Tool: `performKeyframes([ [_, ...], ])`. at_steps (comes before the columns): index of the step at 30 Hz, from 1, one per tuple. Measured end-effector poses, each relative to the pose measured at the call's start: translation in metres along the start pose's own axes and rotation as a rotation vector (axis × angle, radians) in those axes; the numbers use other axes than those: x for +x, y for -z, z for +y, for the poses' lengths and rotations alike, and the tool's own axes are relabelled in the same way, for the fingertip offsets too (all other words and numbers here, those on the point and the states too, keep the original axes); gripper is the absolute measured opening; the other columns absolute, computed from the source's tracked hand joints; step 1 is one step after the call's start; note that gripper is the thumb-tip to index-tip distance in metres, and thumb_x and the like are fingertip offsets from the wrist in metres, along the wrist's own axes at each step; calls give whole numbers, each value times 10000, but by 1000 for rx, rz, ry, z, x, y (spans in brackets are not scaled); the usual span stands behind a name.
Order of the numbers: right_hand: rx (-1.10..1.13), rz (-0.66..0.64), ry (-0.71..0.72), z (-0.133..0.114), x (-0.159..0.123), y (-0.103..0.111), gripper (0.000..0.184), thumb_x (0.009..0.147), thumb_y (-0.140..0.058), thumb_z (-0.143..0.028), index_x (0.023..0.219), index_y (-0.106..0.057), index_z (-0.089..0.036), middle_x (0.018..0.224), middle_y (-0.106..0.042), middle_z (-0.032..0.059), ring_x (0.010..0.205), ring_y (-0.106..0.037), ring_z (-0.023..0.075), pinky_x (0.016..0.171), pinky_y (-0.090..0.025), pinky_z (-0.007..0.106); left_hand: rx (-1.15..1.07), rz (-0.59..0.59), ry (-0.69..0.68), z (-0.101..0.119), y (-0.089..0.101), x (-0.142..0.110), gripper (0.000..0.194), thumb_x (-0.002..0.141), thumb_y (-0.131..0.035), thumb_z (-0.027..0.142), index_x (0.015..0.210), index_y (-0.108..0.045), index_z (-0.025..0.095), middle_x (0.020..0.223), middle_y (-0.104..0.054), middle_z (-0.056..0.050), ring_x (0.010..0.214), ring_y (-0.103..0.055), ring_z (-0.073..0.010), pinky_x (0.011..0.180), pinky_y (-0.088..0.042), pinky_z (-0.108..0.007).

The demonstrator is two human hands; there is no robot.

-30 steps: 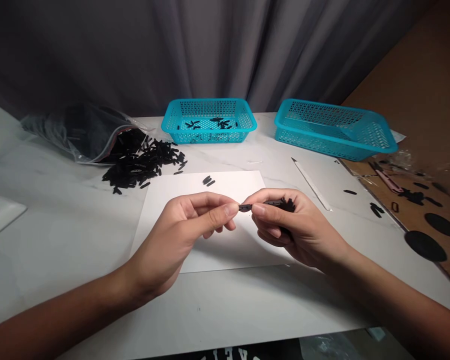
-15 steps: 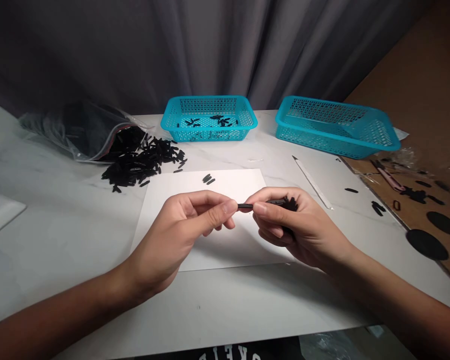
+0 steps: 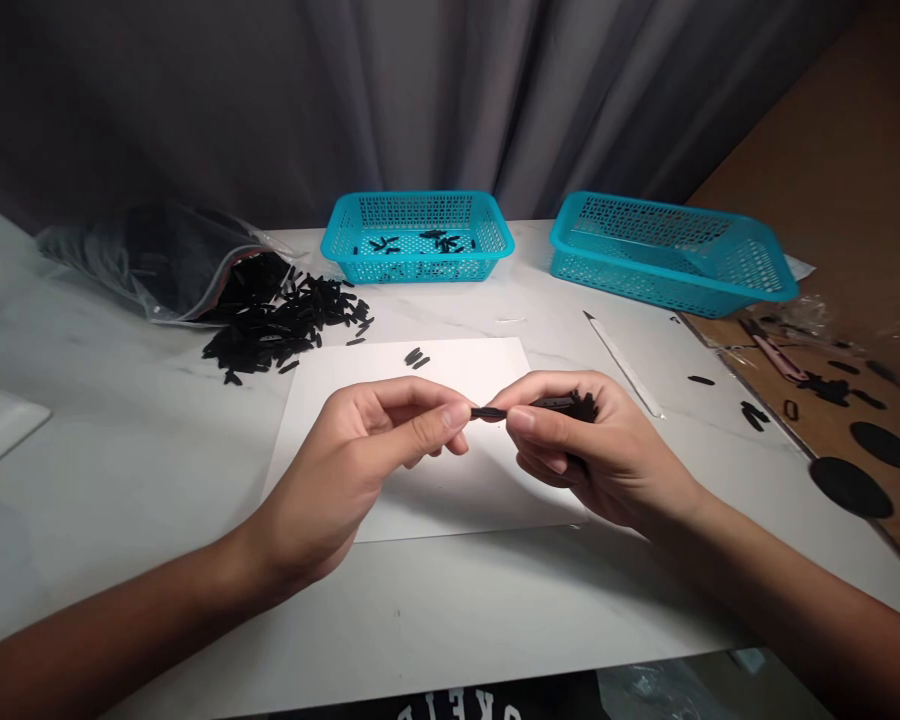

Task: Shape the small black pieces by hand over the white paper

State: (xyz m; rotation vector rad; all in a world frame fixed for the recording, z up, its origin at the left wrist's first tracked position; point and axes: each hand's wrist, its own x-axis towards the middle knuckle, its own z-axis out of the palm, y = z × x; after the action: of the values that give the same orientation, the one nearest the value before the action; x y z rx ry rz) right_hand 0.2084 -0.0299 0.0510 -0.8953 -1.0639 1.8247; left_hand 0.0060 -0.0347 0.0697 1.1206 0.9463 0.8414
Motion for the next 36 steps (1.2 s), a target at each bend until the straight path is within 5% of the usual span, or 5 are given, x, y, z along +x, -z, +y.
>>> performKeyframes([
  [19, -217, 31, 81, 6, 1, 4, 70, 826, -776, -263, 856, -774, -200, 516, -438, -52, 448, -347, 44, 417, -212, 193, 104, 26, -57, -5, 2, 3, 80, 836, -759, 348, 845, -757, 268, 844, -696, 35, 818, -577, -111, 730, -419, -221],
  [36, 168, -137, -238, 0, 4, 5, 82, 807, -779, -216, 783, -735, -151, 482, -382, -80, 412, -218, 11, 370, -205, 122, 23, -136, 181, 4, 5, 4, 183, 866, -681, 350, 755, -719, 210, 750, -627, 19, 721, -430, -119, 713, -327, -279],
])
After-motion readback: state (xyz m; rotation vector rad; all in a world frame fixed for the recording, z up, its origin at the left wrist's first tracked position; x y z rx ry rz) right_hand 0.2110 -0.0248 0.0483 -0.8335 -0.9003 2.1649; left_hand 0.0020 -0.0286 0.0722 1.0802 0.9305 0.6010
